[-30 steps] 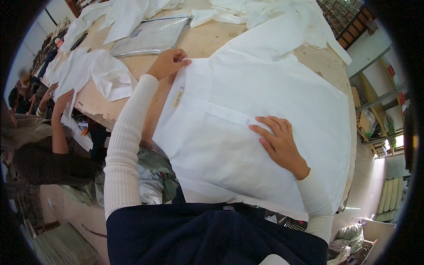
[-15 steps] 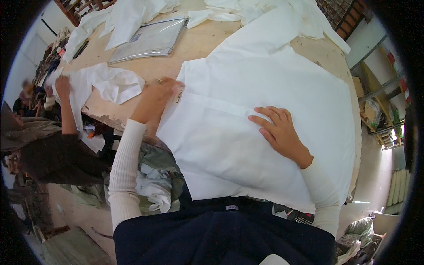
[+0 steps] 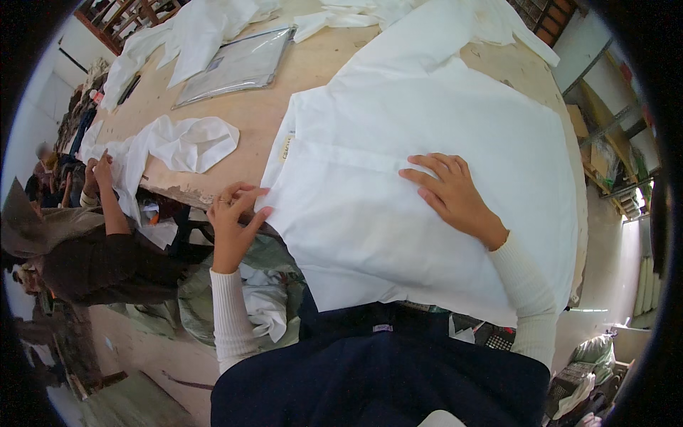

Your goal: The person measures and cuts white fabric pieces on a worktable using a measuring tape and scissors. They repeatedly fold, align, and trim the fabric, then stack the cut pieces on the table.

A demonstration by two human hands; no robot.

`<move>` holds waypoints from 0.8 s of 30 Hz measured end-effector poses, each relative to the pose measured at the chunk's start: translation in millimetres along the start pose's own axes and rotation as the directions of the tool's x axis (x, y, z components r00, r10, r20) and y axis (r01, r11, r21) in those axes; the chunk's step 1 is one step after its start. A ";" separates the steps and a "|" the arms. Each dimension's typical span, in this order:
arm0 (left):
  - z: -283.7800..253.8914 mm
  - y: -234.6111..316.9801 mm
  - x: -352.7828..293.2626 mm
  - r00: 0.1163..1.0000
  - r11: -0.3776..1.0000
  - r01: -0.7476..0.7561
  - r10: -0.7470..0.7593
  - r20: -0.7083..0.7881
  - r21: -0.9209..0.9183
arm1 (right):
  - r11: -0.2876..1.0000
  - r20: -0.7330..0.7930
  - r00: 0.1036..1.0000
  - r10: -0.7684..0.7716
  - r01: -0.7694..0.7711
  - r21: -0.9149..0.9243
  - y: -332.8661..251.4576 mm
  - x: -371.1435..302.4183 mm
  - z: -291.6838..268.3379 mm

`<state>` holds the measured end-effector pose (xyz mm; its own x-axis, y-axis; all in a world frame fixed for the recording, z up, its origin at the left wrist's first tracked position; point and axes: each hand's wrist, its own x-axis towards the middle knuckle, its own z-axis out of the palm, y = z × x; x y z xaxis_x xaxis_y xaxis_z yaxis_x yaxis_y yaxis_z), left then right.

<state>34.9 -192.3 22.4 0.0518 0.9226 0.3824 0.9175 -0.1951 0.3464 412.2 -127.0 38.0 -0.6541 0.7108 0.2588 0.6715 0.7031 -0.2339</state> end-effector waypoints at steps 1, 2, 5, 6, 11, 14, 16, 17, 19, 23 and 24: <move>-1.2 -0.8 -2.4 0.998 1.000 0.021 -0.022 -0.051 -0.015 | 1.000 0.001 1.000 0.001 -0.001 0.002 0.4 -0.4 -0.5; -3.5 0.3 -4.0 0.993 0.995 0.046 -0.055 -0.102 -0.087 | 1.000 0.003 1.000 -0.001 0.001 -0.001 1.2 -1.4 0.6; -8.6 7.6 -5.0 0.965 0.963 0.070 -0.132 -0.228 -0.261 | 0.999 -0.068 0.997 0.022 -0.024 -0.027 8.0 -2.4 -1.2; -10.6 9.2 -6.1 0.962 0.963 0.052 -0.120 -0.245 -0.266 | 0.998 -0.137 0.990 0.045 -0.051 -0.043 12.6 -2.2 -9.7; -39.3 9.8 -20.4 0.937 0.976 0.048 -0.118 -0.329 -0.214 | 0.913 -0.849 0.413 0.330 -0.367 0.177 70.3 -63.9 -122.0; -48.6 1.3 -17.6 0.920 0.976 0.065 -0.139 -0.367 -0.207 | 0.782 -0.957 0.013 0.291 -0.580 0.229 63.9 -158.4 -162.4; -45.8 6.2 -6.7 0.943 0.983 -0.007 -0.054 -0.329 -0.181 | 0.680 -0.920 -0.026 0.392 -0.665 0.308 55.4 -204.2 -152.9; -39.9 15.7 0.4 0.953 0.982 -0.059 0.002 -0.304 -0.180 | 0.678 -0.891 0.110 0.440 -0.692 0.250 59.0 -223.4 -145.8; -23.9 51.6 20.0 0.980 0.959 -0.151 0.114 -0.162 -0.241 | 0.644 -0.753 0.276 0.597 -0.725 0.245 58.3 -237.0 -122.0; 28.2 80.7 58.9 0.898 0.932 -0.361 0.360 0.252 -0.045 | 0.572 -0.449 0.517 0.729 -0.820 -0.015 41.8 -217.2 -79.0; 47.0 61.3 66.1 0.891 0.938 -0.345 0.332 0.308 -0.014 | 0.457 -0.367 0.455 0.811 -0.885 -0.085 40.6 -226.0 -67.7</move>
<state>113.1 -127.5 28.7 0.4726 0.8601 0.1921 0.8378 -0.5061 0.2049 610.8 -260.5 33.5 0.3752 0.8861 0.2720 0.9159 -0.3093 -0.2560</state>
